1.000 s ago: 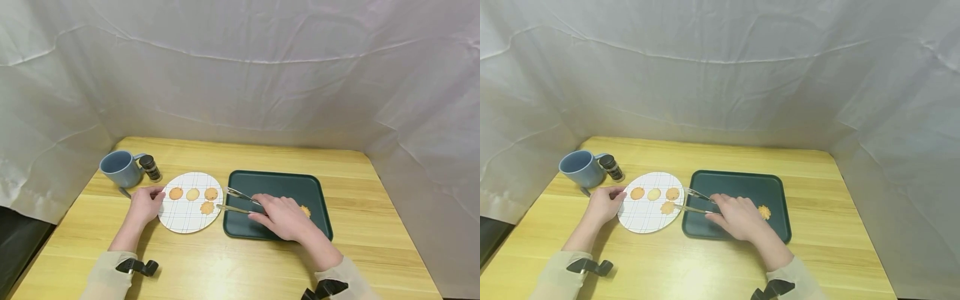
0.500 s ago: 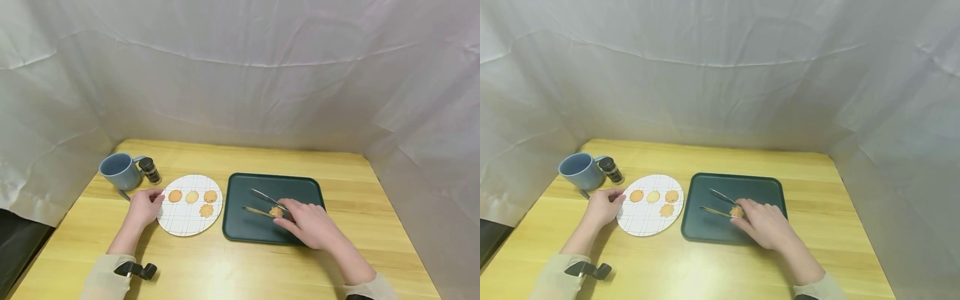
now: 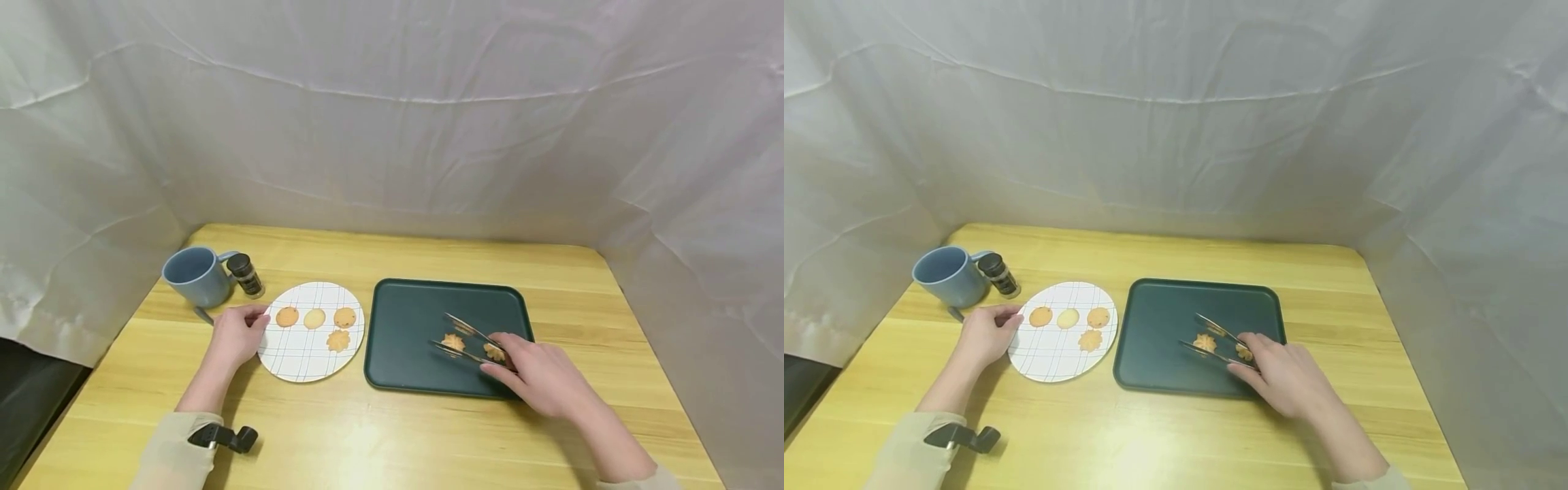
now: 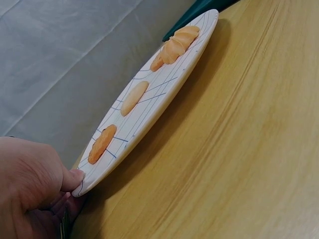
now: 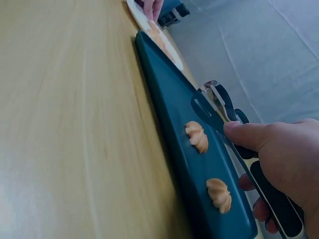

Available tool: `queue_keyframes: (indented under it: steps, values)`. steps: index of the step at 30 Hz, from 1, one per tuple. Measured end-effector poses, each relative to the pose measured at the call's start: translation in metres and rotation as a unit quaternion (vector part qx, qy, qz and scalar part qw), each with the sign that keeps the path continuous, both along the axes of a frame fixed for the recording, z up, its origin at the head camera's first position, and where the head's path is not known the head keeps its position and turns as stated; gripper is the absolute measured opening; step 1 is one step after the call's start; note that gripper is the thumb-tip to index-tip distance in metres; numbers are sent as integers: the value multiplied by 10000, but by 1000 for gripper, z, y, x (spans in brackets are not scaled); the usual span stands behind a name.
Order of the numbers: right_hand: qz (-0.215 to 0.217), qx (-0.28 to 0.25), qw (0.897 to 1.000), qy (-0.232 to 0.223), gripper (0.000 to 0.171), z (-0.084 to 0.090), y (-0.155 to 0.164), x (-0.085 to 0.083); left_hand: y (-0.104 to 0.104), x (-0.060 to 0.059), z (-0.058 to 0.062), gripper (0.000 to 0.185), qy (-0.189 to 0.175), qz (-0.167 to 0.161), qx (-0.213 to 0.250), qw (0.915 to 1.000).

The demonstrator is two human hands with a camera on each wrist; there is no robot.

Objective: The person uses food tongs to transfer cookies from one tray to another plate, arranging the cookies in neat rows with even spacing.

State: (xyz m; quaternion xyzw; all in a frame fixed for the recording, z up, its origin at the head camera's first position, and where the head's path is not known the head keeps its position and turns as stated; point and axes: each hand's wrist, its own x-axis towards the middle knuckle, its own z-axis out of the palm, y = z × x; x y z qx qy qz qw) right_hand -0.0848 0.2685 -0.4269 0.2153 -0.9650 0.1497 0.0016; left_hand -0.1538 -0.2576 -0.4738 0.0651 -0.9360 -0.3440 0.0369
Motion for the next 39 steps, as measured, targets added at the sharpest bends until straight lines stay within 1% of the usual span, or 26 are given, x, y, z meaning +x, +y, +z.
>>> queue_keyframes:
  steps: [4,9,16,24,35,39]
  values:
    - [-95,80,9999,-53,55,-3,5,4,0,0,0,28,-22,-13,13,10000]
    - [-209,163,9994,-236,57,-7,11,7,0,0,0,29,-58,-6,17,10000]
    - [-276,156,9986,-412,60,-11,14,8,1,0,2,30,-108,2,18,9999]
    - [-237,266,9990,-264,52,-12,15,7,1,0,2,30,-151,19,30,9999]
    - [-185,358,9992,-14,49,-14,14,10,1,1,2,31,-148,24,47,9999]
    - [-174,332,9993,13,50,-13,14,10,1,0,2,31,-144,17,55,9999]
